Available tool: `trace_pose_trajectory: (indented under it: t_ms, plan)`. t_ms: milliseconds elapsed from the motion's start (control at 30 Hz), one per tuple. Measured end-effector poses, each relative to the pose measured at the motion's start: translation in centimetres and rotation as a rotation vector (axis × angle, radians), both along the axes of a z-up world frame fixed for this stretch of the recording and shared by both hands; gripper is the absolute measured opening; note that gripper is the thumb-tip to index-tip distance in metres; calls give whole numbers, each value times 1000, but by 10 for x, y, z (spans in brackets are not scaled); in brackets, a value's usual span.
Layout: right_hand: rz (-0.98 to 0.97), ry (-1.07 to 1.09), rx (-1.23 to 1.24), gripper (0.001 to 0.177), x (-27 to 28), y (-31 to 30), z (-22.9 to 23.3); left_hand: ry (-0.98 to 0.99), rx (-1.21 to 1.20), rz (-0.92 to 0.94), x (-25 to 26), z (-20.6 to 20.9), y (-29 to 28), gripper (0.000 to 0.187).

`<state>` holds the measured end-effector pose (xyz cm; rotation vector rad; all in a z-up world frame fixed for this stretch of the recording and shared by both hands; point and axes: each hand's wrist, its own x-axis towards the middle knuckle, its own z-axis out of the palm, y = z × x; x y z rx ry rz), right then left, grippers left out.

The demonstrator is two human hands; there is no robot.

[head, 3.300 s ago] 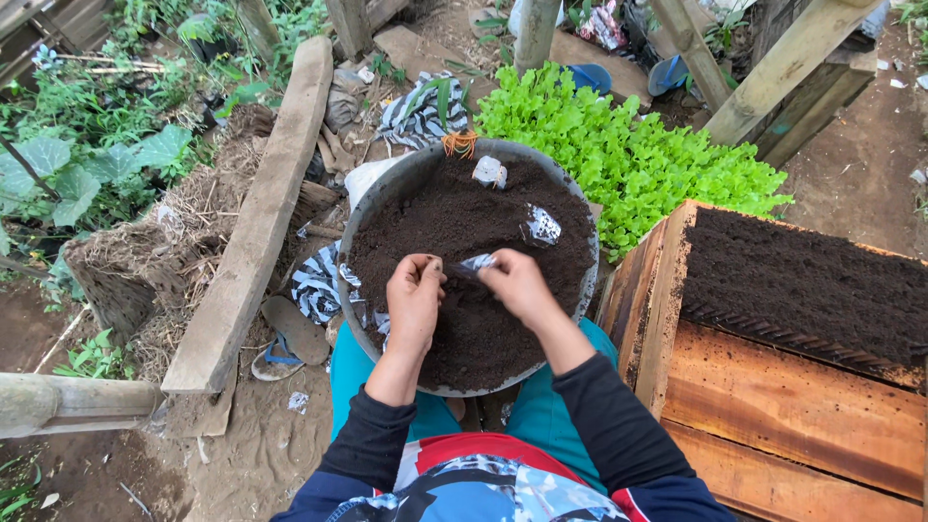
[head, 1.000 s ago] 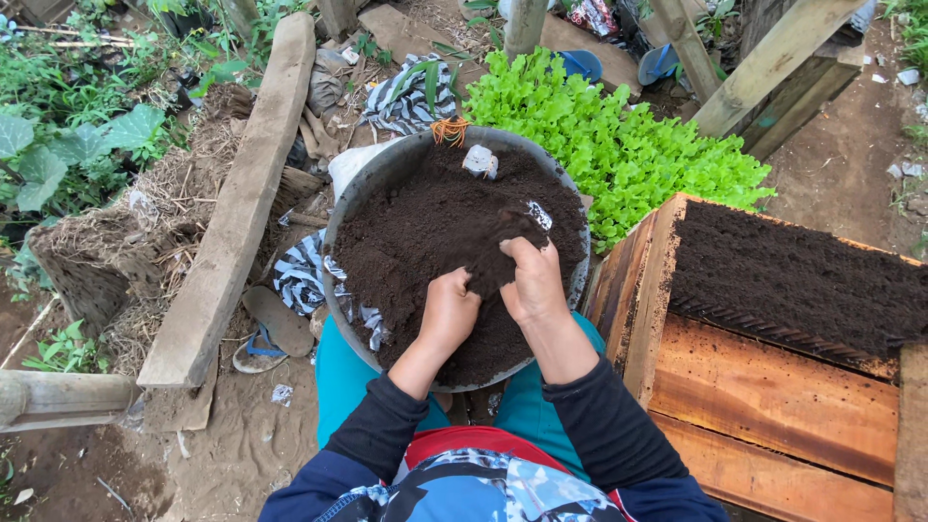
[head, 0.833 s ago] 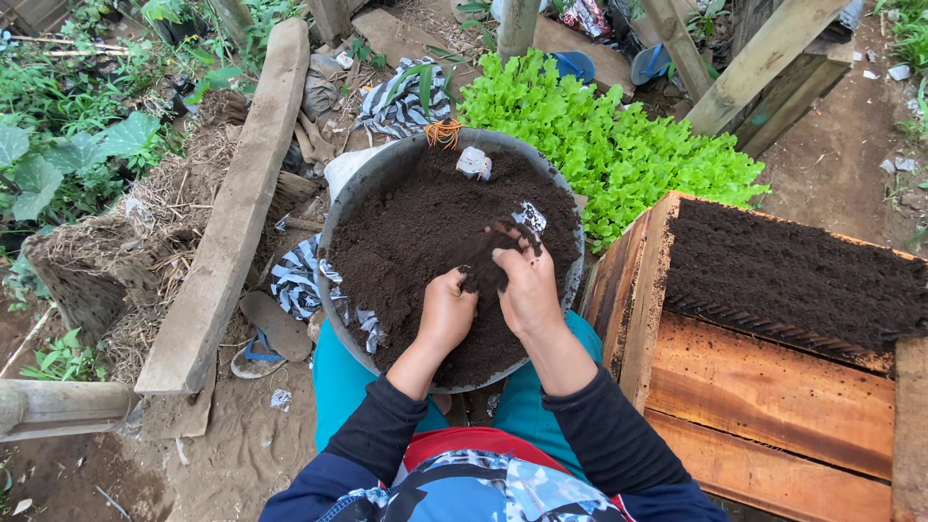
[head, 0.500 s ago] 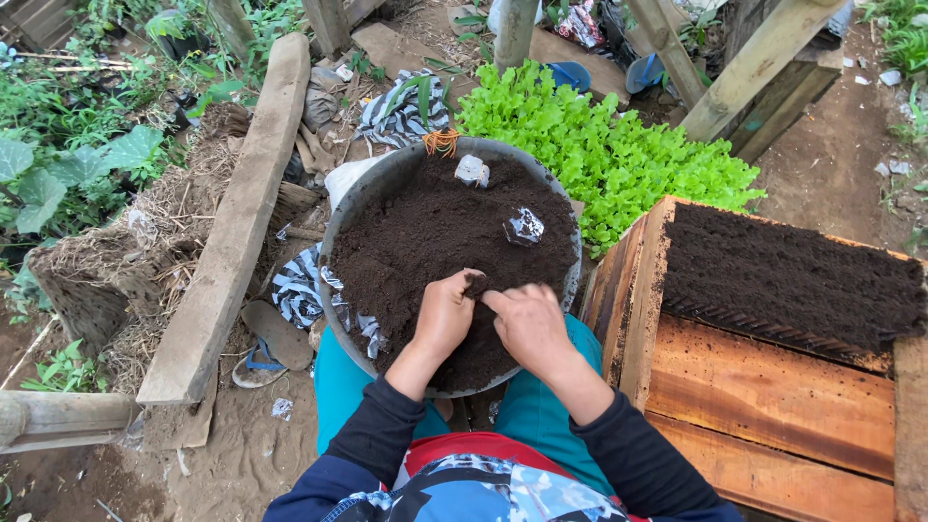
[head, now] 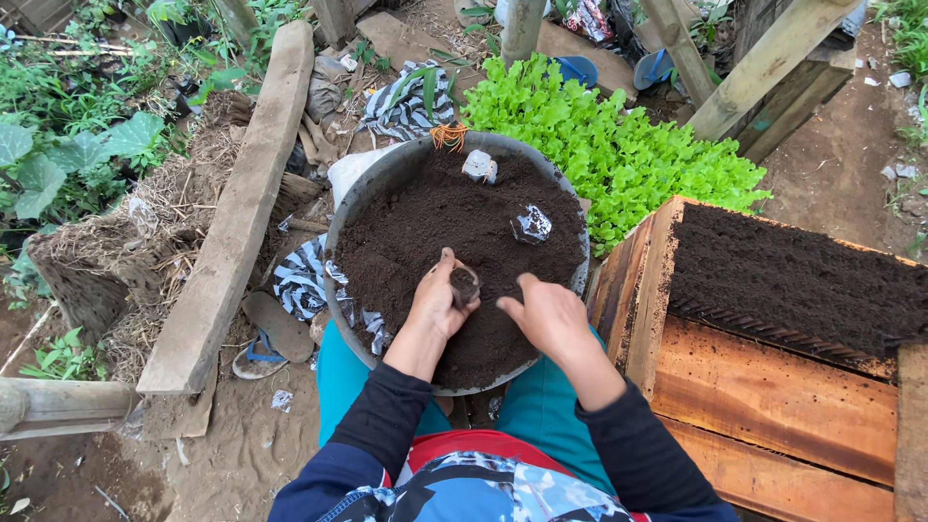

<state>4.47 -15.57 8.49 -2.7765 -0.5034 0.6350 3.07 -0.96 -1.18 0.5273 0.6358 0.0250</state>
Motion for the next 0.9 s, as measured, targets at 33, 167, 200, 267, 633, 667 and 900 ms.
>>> trace_pose_trajectory:
  t_ms: [33,167,200,267,633,667,900]
  plan:
    - [1,-1,-2,44,2,8,-4,-1,-2,1,1,1,2,36]
    - [62,272,95,79,4,35,-40,-59,90,89,4,0,6,32]
    - [36,319,187,85,2,41,-54,-76,147,100,3,-3,6,32]
    - [-85,312,419,62,13,31,-111,-55,198,133,4,-3,3,34]
    - [-778,383,1725,30,30,60,-28,210,-52,89,4,-14,3,65]
    - [-759,272,1711,29,28,66,-27,222,-79,78,5,-22,3,65]
    - [-544,41,1507,38,17,68,-48,232,-156,104,6,-37,4,68]
